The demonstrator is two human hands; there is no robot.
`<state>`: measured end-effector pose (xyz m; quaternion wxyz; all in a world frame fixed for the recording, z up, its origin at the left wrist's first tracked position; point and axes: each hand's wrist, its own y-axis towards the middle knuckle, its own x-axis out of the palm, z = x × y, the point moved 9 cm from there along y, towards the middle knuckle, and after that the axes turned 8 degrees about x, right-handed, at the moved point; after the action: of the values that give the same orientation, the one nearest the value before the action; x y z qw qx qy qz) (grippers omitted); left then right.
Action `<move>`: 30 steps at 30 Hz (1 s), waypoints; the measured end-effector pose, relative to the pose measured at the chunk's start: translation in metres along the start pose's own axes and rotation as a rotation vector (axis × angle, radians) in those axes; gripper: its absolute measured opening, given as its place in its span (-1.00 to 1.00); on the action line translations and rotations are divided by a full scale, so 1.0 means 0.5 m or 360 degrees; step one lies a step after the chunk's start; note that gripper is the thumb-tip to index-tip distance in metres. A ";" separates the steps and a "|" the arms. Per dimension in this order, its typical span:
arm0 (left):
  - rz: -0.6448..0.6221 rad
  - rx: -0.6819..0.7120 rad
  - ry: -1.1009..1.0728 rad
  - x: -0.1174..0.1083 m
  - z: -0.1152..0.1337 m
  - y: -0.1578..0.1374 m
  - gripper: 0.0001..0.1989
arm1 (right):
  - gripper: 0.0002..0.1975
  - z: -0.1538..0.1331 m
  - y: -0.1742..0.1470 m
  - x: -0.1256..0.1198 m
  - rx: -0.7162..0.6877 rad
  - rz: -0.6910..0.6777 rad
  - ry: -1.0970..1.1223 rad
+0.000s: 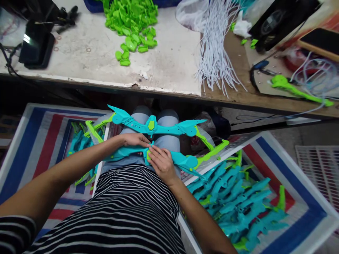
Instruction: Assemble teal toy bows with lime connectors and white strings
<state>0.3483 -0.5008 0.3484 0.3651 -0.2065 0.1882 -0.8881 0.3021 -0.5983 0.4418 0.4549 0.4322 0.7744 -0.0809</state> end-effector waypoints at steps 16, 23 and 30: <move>0.0116 0.0193 0.0869 0.007 0.056 -0.007 -0.59 | -0.41 0.092 0.015 0.040 0.0750 -0.0207 -0.0020; 0.0162 0.0206 0.1469 0.059 0.099 -0.060 -0.62 | -0.47 0.033 0.007 0.015 0.0643 -0.0320 -0.0212; 0.0659 0.0701 0.2358 0.139 0.106 -0.151 -0.51 | -0.75 0.058 0.070 -0.240 0.0491 0.0281 -0.0028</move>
<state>0.2869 -0.5110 0.4457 0.3349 0.5530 0.2366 -0.7253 0.3718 -0.6634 0.5276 0.3953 0.5624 0.7078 -0.1624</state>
